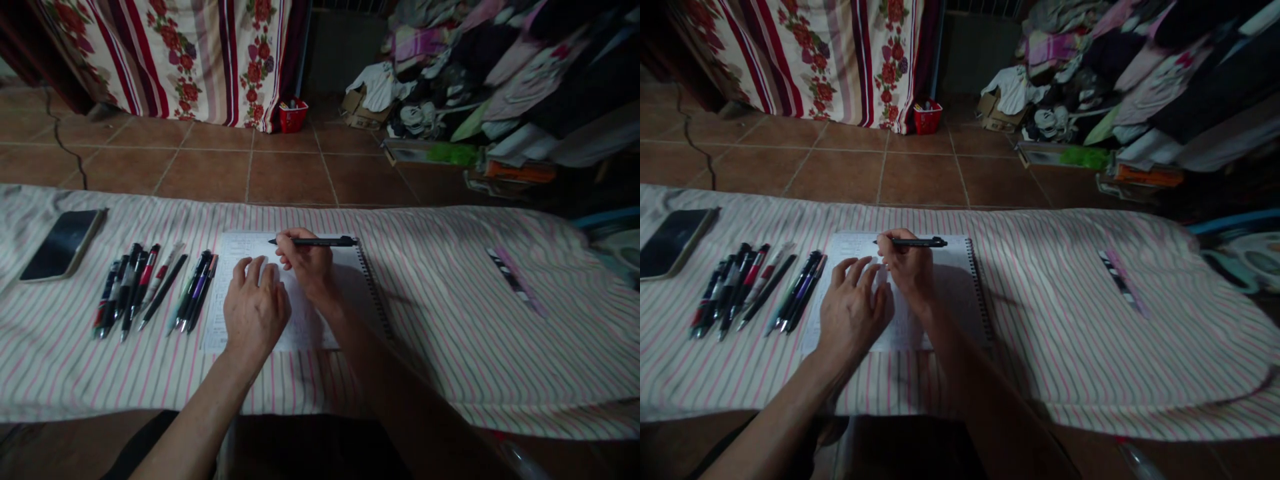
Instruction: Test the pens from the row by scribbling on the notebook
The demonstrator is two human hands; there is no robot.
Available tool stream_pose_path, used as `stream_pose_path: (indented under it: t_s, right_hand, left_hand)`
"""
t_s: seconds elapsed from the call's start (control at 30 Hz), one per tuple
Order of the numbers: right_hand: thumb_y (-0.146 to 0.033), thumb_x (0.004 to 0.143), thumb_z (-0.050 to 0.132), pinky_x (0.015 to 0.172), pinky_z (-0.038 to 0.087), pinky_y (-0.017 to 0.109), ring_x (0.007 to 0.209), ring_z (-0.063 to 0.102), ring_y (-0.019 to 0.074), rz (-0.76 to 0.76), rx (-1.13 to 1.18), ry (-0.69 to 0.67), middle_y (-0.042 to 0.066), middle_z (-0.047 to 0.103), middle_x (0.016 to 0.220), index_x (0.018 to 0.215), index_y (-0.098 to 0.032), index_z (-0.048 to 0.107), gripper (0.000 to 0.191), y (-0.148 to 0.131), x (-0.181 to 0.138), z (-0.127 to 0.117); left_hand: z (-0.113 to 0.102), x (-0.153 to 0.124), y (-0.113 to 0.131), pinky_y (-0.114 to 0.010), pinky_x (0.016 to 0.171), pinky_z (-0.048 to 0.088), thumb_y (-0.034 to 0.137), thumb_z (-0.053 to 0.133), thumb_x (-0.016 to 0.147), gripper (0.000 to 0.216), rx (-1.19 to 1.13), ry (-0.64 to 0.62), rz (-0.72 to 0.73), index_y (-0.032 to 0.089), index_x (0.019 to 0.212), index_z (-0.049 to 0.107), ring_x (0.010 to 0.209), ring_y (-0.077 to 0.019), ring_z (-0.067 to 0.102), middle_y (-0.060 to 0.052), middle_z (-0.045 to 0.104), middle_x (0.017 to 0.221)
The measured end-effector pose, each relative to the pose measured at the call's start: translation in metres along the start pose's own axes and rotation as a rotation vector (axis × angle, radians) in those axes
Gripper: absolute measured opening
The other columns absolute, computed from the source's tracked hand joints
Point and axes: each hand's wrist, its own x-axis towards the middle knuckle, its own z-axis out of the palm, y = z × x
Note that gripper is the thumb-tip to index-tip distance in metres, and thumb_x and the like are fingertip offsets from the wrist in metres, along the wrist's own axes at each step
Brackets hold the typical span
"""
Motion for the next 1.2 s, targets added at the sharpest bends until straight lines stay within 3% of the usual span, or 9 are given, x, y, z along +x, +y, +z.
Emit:
stream_pose_path:
  t_s: [0.27,0.5,0.7,1.2]
  right_hand:
    - [-0.037,0.073,0.061,0.056,0.046,0.022,0.057,0.057,0.0112,-0.095,-0.127,0.001,-0.004,0.059,0.062,0.078,-0.022,0.059,0.016,0.025,0.023,0.018]
    - [-0.042,0.075,0.059,0.055,0.049,0.025,0.057,0.06,0.014,-0.039,-0.208,0.015,0.0,0.063,0.064,0.077,-0.022,0.06,0.02,0.03,0.02,0.019]
    - [-0.041,0.075,0.058,0.053,0.049,0.026,0.052,0.061,0.0148,-0.023,-0.256,0.026,0.0,0.065,0.059,0.072,-0.021,0.062,0.02,0.032,0.022,0.018]
    - [-0.032,0.076,0.056,0.054,0.049,0.021,0.058,0.064,0.0141,-0.027,-0.427,0.001,0.0,0.065,0.059,0.073,-0.02,0.063,0.014,0.03,0.024,0.019]
  left_hand:
    - [0.001,0.007,-0.007,-0.047,0.093,0.044,0.016,0.047,0.082,0.027,0.015,-0.075,-0.044,0.013,0.105,0.061,0.115,-0.0325,0.046,-0.014,0.06,0.119]
    - [0.001,0.007,-0.011,-0.046,0.079,0.049,0.017,0.046,0.083,0.031,0.101,-0.224,-0.036,0.015,0.111,0.058,0.113,-0.0333,0.049,-0.012,0.058,0.127]
    - [0.001,0.006,-0.014,-0.045,0.078,0.049,0.019,0.045,0.084,0.032,0.13,-0.235,-0.023,0.016,0.114,0.057,0.115,-0.0326,0.049,-0.01,0.057,0.129]
    - [-0.004,0.01,-0.007,-0.045,0.083,0.049,0.018,0.047,0.083,0.032,0.141,-0.245,-0.064,0.016,0.112,0.059,0.114,-0.0309,0.05,-0.006,0.059,0.127]
